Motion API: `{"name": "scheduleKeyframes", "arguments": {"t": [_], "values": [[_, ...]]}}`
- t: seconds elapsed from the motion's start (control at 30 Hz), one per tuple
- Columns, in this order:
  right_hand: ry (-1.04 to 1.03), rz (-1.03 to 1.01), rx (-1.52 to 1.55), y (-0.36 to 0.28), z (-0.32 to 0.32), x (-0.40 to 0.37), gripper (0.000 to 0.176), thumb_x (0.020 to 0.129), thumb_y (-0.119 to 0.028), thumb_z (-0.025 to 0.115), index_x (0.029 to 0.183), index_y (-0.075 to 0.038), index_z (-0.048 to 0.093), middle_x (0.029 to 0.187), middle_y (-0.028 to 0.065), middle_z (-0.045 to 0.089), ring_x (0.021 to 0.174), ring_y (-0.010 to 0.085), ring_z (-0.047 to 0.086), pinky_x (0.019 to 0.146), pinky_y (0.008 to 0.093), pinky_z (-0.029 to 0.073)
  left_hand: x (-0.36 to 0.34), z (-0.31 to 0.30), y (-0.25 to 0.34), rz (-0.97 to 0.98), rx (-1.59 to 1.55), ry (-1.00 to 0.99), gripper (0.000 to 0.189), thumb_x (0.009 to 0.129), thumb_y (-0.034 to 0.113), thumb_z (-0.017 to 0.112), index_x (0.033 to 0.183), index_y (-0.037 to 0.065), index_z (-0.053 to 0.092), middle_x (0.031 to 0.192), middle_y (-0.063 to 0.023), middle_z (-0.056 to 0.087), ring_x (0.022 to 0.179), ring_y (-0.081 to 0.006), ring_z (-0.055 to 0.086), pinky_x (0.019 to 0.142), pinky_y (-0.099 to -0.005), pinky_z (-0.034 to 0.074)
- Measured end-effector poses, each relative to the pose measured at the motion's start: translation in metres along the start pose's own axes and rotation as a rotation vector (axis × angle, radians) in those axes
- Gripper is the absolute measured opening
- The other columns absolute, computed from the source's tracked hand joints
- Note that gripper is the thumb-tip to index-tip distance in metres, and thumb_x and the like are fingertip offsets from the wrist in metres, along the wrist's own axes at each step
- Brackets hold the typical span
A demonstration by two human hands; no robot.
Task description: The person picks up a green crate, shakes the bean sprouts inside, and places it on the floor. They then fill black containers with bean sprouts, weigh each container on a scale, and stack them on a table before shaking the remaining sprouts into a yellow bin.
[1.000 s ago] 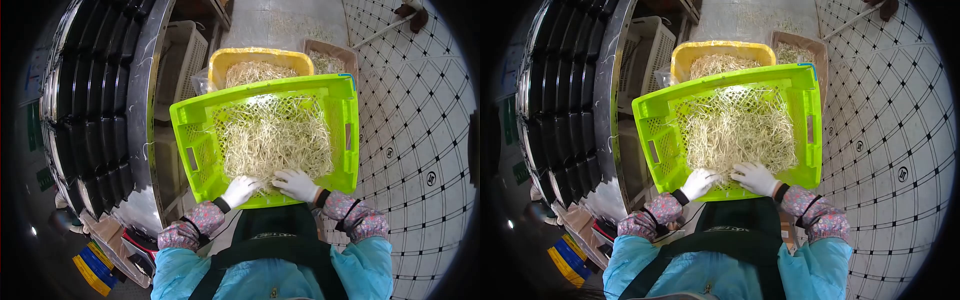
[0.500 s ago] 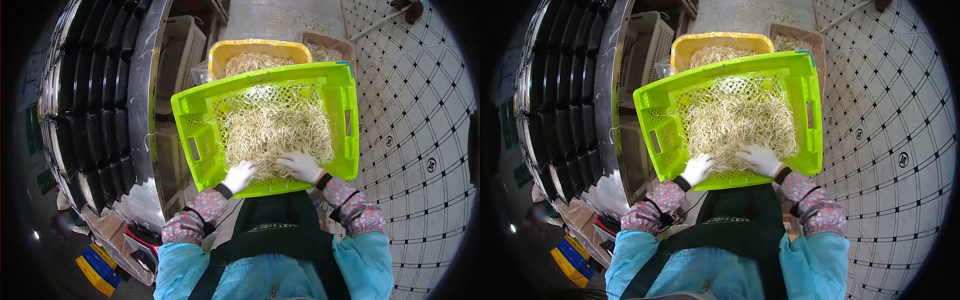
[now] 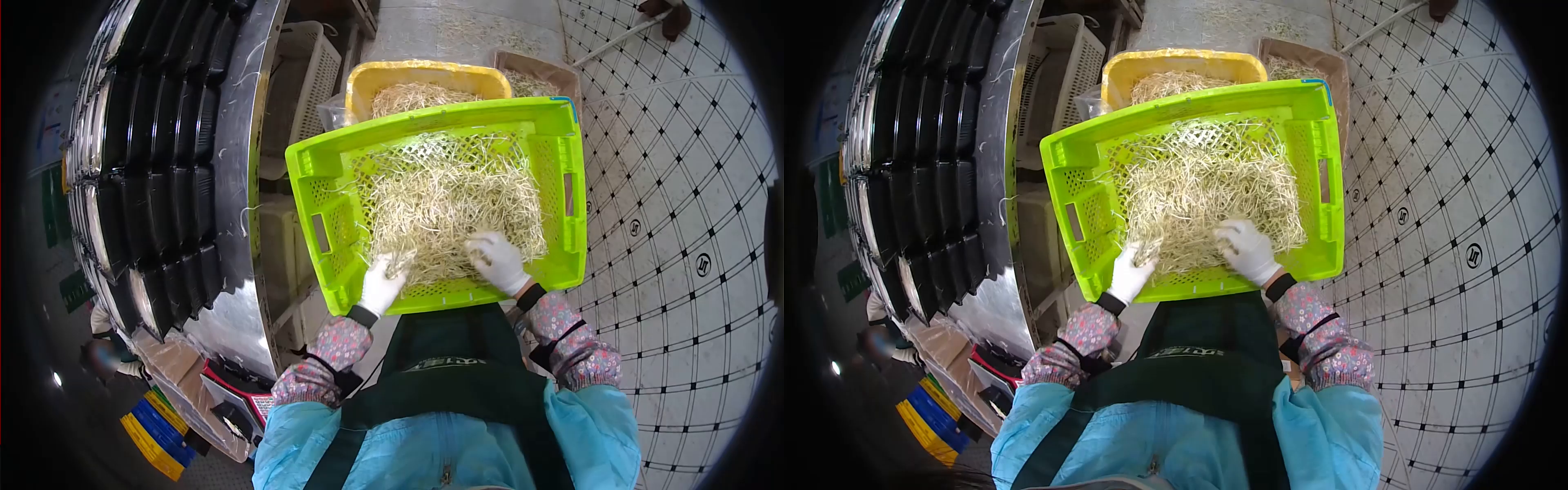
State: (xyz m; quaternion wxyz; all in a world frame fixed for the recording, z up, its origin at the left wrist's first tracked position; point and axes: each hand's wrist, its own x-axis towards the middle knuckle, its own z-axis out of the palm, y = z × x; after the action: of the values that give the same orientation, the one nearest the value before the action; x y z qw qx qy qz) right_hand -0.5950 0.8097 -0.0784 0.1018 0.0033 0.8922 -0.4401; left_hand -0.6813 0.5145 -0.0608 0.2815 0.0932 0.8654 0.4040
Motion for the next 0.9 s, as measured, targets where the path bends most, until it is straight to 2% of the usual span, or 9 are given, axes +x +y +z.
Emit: {"name": "scheduleKeyframes", "arguments": {"t": [0.13, 0.2, 0.3, 0.43, 0.5, 0.57, 0.7, 0.8, 0.9], "values": [[-0.023, -0.195, -0.187, -0.056, 0.002, 0.035, 0.056, 0.072, -0.017, 0.072, 0.126, -0.022, 0.055, 0.137, 0.0108, 0.048, 0.118, 0.0347, 0.051, 0.091, 0.0417, 0.049, 0.004, 0.001, 0.023, 0.038, 0.042, 0.019, 0.074, 0.069, 0.018, 0.079, 0.134, 0.002, 0.047, 0.123, -0.0211, 0.055, 0.117, -0.0347, 0.052, 0.101, -0.04, 0.042], [0.108, -0.047, -0.584, -0.066, 0.004, 0.052, 0.057, 0.072, -0.019, 0.072, 0.127, -0.021, 0.055, 0.138, 0.0124, 0.047, 0.118, 0.0366, 0.051, 0.09, 0.0415, 0.049, 0.015, 0.008, 0.027, 0.081, 0.15, 0.079, 0.082, 0.068, 0.018, 0.08, 0.139, 0.002, 0.041, 0.129, -0.0227, 0.051, 0.122, -0.0356, 0.048, 0.103, -0.0405, 0.039], [-0.045, -0.03, -0.571, -0.056, 0.022, 0.057, 0.058, 0.071, -0.021, 0.072, 0.127, -0.022, 0.055, 0.139, 0.0142, 0.045, 0.116, 0.0381, 0.052, 0.088, 0.0425, 0.049, 0.029, 0.023, 0.008, 0.107, 0.25, 0.113, 0.09, 0.066, 0.016, 0.08, 0.143, 0.002, 0.036, 0.136, -0.025, 0.044, 0.127, -0.0365, 0.044, 0.106, -0.041, 0.037], [-0.065, 0.092, -0.165, -0.021, 0.022, 0.05, 0.048, 0.071, -0.016, 0.069, 0.118, -0.021, 0.063, 0.121, 0.0091, 0.058, 0.104, 0.0272, 0.058, 0.083, 0.038, 0.05, 0.027, 0.027, -0.02, -0.009, 0.15, 0.074, 0.071, 0.067, 0.01, 0.08, 0.13, 0.003, 0.049, 0.122, -0.0202, 0.058, 0.107, -0.031, 0.061, 0.092, -0.0392, 0.049], [0.027, 0.142, -0.018, -0.041, -0.003, 0.045, 0.043, 0.072, -0.014, 0.068, 0.115, -0.018, 0.065, 0.111, 0.0076, 0.061, 0.103, 0.0263, 0.058, 0.085, 0.0363, 0.05, 0.013, 0.009, 0.009, -0.144, -0.488, 0.057, 0.052, 0.074, 0.001, 0.073, 0.122, 0.001, 0.055, 0.109, -0.0131, 0.065, 0.098, -0.0211, 0.063, 0.089, -0.0319, 0.05], [0.111, 0.198, 0.344, -0.069, -0.016, 0.051, 0.043, 0.073, -0.015, 0.069, 0.116, -0.015, 0.065, 0.112, 0.0085, 0.061, 0.106, 0.0276, 0.059, 0.091, 0.0353, 0.048, 0.006, 0.003, 0.029, -0.109, -0.606, 0.05, 0.05, 0.078, -0.001, 0.072, 0.123, 0.0, 0.053, 0.108, -0.0093, 0.066, 0.095, -0.0147, 0.062, 0.087, -0.0271, 0.049], [0.195, -0.054, 0.281, -0.065, -0.006, 0.067, 0.062, 0.072, -0.021, 0.077, 0.129, -0.01, 0.055, 0.126, 0.0134, 0.057, 0.119, 0.0307, 0.052, 0.103, 0.0374, 0.04, 0.004, 0.007, 0.031, -0.145, -0.64, 0.016, 0.084, 0.076, 0.008, 0.08, 0.143, -0.001, 0.03, 0.123, -0.0134, 0.058, 0.105, -0.0187, 0.06, 0.087, -0.0289, 0.05], [0.289, 0.174, 0.305, -0.017, -0.001, 0.058, 0.071, 0.073, -0.021, 0.078, 0.136, -0.011, 0.047, 0.134, 0.0175, 0.051, 0.125, 0.0346, 0.046, 0.108, 0.0407, 0.034, 0.008, -0.019, 0.014, -0.541, -0.657, -0.012, 0.104, 0.077, 0.023, 0.081, 0.15, -0.001, 0.011, 0.13, -0.0217, 0.052, 0.116, -0.0268, 0.054, 0.091, -0.0295, 0.048], [0.409, 0.345, 0.198, -0.012, 0.03, 0.053, 0.063, 0.08, -0.022, 0.071, 0.137, -0.009, 0.047, 0.136, 0.0197, 0.049, 0.127, 0.0363, 0.043, 0.109, 0.0412, 0.032, 0.024, 0.011, -0.013, -0.416, -0.596, 0.175, 0.098, 0.082, 0.032, 0.075, 0.15, -0.002, 0.012, 0.131, -0.0256, 0.05, 0.117, -0.028, 0.053, 0.095, -0.0336, 0.045]]}}
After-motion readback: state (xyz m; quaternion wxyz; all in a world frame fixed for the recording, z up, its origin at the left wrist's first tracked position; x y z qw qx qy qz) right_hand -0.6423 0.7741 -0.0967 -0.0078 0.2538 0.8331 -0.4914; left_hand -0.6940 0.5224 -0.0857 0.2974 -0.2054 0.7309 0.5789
